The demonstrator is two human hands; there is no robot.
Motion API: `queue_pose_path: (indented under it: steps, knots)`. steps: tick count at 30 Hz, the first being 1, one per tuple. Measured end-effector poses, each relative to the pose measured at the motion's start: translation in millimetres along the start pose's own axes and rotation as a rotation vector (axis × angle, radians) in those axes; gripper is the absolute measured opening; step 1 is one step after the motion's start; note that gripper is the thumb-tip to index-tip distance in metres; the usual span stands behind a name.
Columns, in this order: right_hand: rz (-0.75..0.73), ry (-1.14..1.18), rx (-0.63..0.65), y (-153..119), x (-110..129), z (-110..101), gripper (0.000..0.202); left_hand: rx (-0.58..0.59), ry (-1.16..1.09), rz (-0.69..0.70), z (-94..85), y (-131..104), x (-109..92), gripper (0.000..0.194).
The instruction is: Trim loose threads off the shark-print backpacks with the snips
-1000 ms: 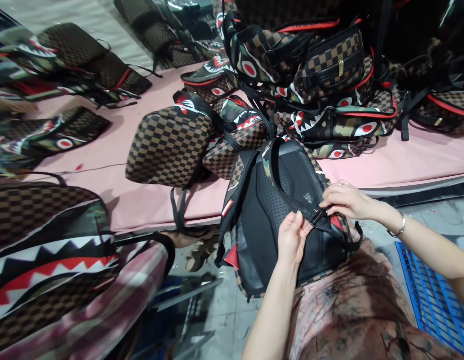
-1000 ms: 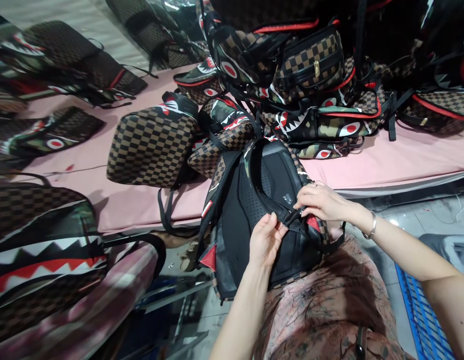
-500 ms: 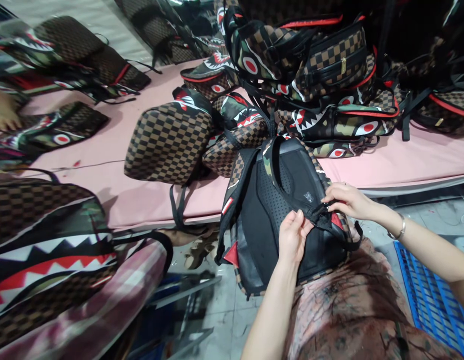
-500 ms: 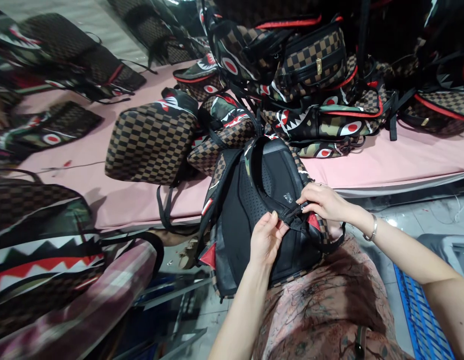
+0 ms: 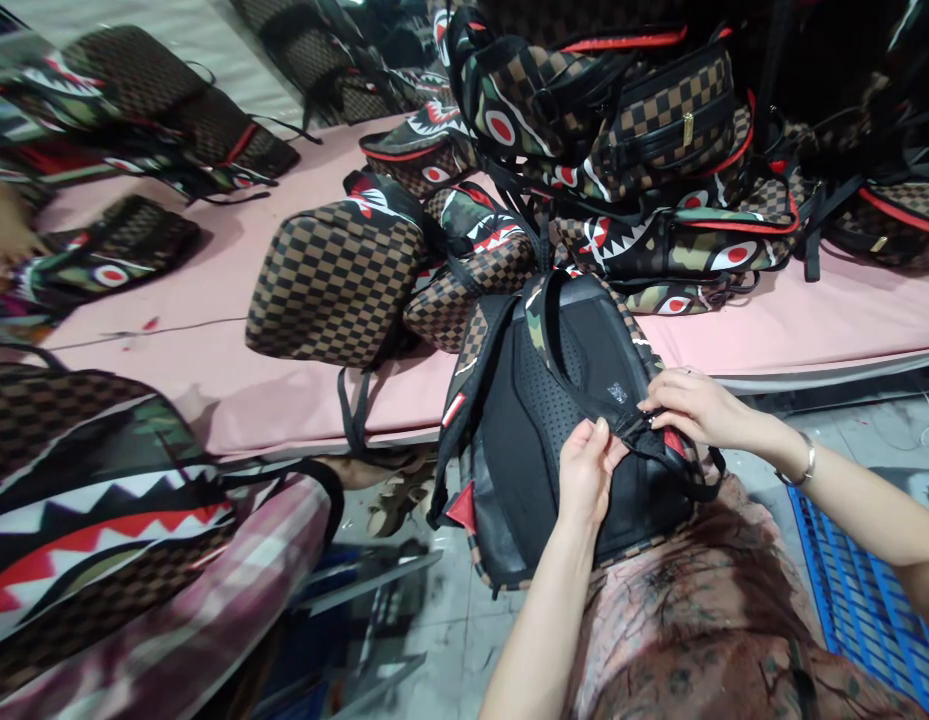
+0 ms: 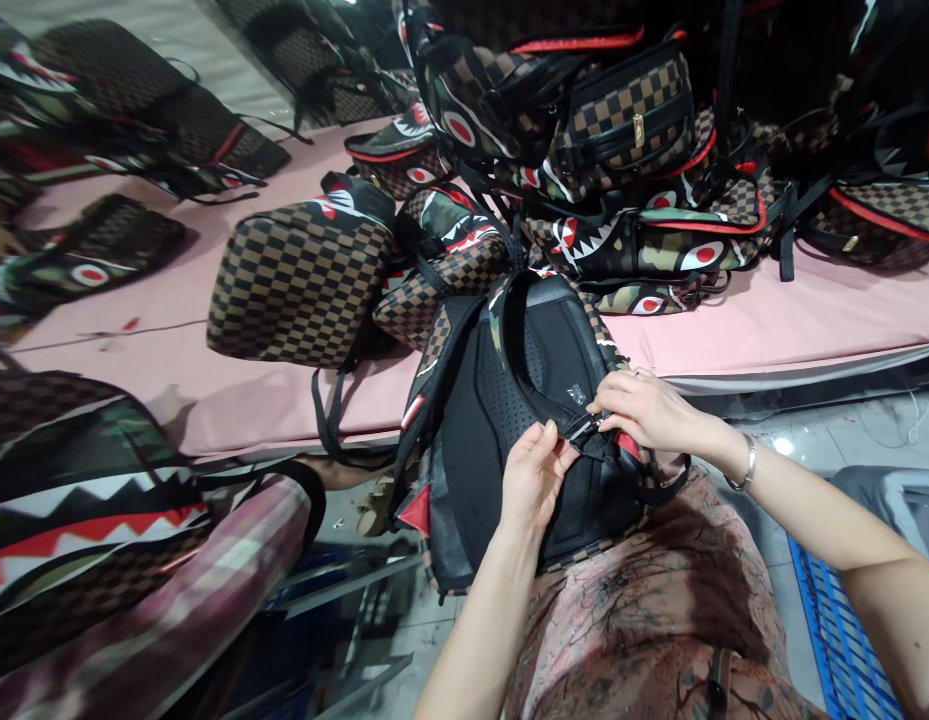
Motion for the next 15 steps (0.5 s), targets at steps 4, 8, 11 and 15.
queue_pose_path:
  steps: [4,8,11,15]
  knots:
    - [0.028,-0.019,-0.039,-2.8,1.2,0.1,0.02,-0.007,0.019,0.001,0.0,-0.4,-1.2,0.03]
    - [0.097,0.13,-0.122,-9.4,-5.3,1.0,0.014,-0.007,0.035,0.023,-0.1,-1.8,-2.7,0.027]
    - [0.277,0.416,-0.227,-17.6,-27.8,3.2,0.011,0.035,0.059,0.073,4.5,-1.8,-4.3,0.023]
    - [0.409,0.613,-0.219,-14.5,-40.6,13.9,0.029,0.117,0.115,0.135,15.1,-0.2,-5.5,0.029]
Point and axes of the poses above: each hand's wrist, its own y-axis towards the middle knuckle, its own z-axis out of the palm, x = y × z, the point moved 10 cm from there along y, towards the middle knuckle, and after that the axes turned 9 degrees about x, right-handed, at the moved point
